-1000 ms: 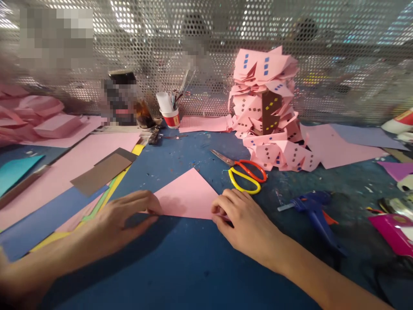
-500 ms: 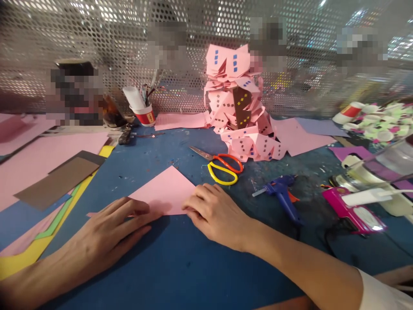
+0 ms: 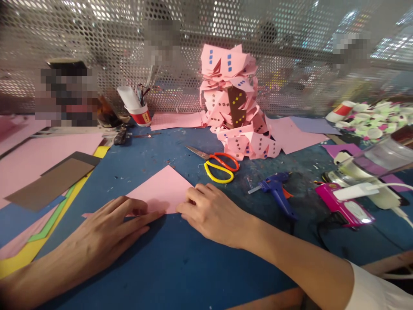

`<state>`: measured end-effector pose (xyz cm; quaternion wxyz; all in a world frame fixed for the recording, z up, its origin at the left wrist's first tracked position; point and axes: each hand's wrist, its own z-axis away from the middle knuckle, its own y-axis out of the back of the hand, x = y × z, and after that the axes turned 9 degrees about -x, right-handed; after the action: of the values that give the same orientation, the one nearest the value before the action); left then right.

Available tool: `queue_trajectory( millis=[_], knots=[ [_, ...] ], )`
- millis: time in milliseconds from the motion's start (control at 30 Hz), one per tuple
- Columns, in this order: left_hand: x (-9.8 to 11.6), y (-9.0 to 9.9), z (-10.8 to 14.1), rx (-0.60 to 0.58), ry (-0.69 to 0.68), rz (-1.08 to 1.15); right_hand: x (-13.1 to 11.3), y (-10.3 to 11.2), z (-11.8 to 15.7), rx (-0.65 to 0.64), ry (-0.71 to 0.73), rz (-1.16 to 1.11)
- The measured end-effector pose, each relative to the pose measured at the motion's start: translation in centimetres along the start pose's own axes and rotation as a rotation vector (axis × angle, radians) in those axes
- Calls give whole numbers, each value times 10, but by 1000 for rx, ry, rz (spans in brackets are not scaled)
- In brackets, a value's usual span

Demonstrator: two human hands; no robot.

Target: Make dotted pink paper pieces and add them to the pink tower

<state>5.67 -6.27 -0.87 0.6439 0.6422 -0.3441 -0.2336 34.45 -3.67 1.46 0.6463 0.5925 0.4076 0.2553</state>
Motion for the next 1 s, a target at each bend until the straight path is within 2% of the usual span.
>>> queue_trajectory(
  millis=[233,567,767,1000],
  knots=[
    [-2,1,2,7,14,39,4,3,5,-14,18,11],
    [-10,-2,6,96,40,156,8,8,8,-34,-10,15],
    [-12,-7,9,128,56,186,9,7,10,-50,0,120],
    [-11,2,11,112,3,123,6,8,12,-89,4,224]
  ],
)
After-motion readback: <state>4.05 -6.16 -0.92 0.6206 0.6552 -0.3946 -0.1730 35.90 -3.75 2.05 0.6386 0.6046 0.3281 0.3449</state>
